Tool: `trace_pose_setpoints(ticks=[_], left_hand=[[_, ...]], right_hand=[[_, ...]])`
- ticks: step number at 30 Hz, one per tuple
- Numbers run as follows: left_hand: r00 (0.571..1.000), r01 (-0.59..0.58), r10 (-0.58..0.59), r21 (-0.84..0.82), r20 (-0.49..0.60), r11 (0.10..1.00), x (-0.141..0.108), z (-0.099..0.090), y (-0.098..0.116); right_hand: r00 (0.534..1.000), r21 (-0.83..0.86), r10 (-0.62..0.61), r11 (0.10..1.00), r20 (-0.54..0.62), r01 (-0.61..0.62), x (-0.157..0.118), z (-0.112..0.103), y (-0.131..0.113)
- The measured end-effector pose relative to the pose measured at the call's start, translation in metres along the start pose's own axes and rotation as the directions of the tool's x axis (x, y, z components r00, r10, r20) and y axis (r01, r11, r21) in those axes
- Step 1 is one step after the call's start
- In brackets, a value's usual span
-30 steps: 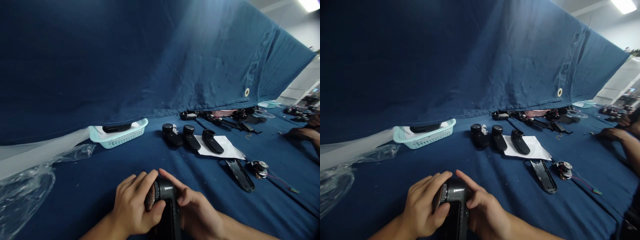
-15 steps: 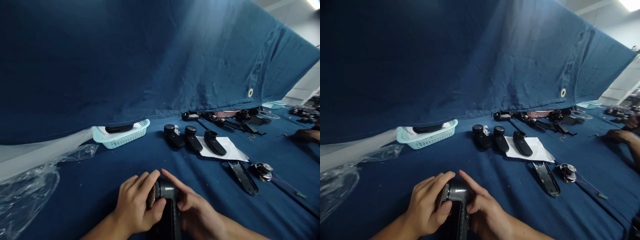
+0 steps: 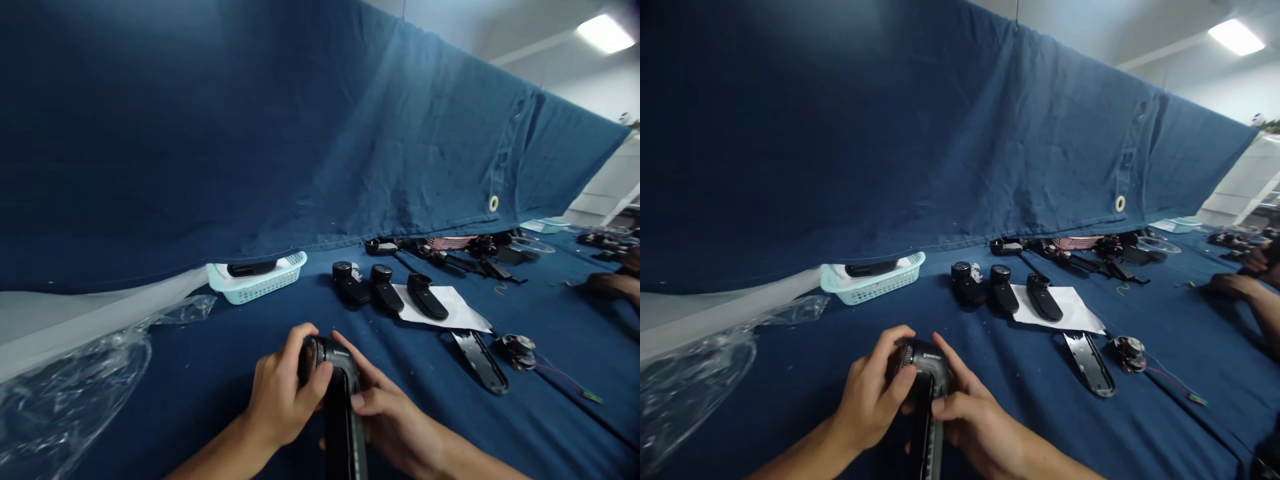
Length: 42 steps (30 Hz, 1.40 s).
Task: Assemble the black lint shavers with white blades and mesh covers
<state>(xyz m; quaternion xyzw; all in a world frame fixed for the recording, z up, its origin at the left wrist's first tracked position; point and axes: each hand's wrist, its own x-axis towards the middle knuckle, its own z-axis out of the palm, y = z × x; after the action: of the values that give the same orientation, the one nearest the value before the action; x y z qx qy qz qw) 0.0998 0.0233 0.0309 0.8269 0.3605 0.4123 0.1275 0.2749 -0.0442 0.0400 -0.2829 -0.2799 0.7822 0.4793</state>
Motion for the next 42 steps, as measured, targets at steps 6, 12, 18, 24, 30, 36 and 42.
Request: trace_pose_setpoints(ticks=[6, 12, 18, 24, 30, 36, 42], left_hand=[[0.996, -0.044, 0.055, 0.155, -0.064, 0.987, -0.018, -0.032, 0.027], [0.993, 0.053, -0.073, -0.207, -0.09, 0.977, -0.049, -0.063, 0.059], [0.991, 0.126, -0.133, -0.468, 0.019, 0.875, -0.081, -0.078, 0.078], [0.983, 0.179, -0.175, -0.494, 0.054, 0.851, -0.097, -0.091, 0.082], [0.983, 0.182, -0.179, -0.457, 0.049, 0.871, -0.103, -0.108, 0.083], [0.965, 0.223, -0.26, -0.414, -0.034, 0.883, -0.105, -0.096, 0.044], [0.933, 0.357, -0.333, -0.485, 0.139, 0.798, -0.111, -0.053, 0.0]], right_hand=[[0.996, -0.03, 0.076, 0.997, -0.049, -0.078, -0.005, 0.031, 0.023], [0.905, 0.081, 0.408, 0.904, 0.123, -0.419, -0.011, 0.057, 0.047], [0.986, 0.132, 0.152, 0.978, 0.062, -0.159, -0.023, 0.065, 0.082], [0.915, 0.117, 0.351, 0.918, 0.197, -0.378, -0.024, 0.064, 0.107], [0.933, 0.173, 0.311, 0.924, 0.179, -0.341, -0.017, 0.076, 0.113], [0.901, 0.08, 0.389, 0.909, 0.193, -0.409, 0.005, 0.081, 0.089], [0.992, 0.054, 0.128, 0.99, -0.013, -0.127, 0.032, 0.072, 0.06]])
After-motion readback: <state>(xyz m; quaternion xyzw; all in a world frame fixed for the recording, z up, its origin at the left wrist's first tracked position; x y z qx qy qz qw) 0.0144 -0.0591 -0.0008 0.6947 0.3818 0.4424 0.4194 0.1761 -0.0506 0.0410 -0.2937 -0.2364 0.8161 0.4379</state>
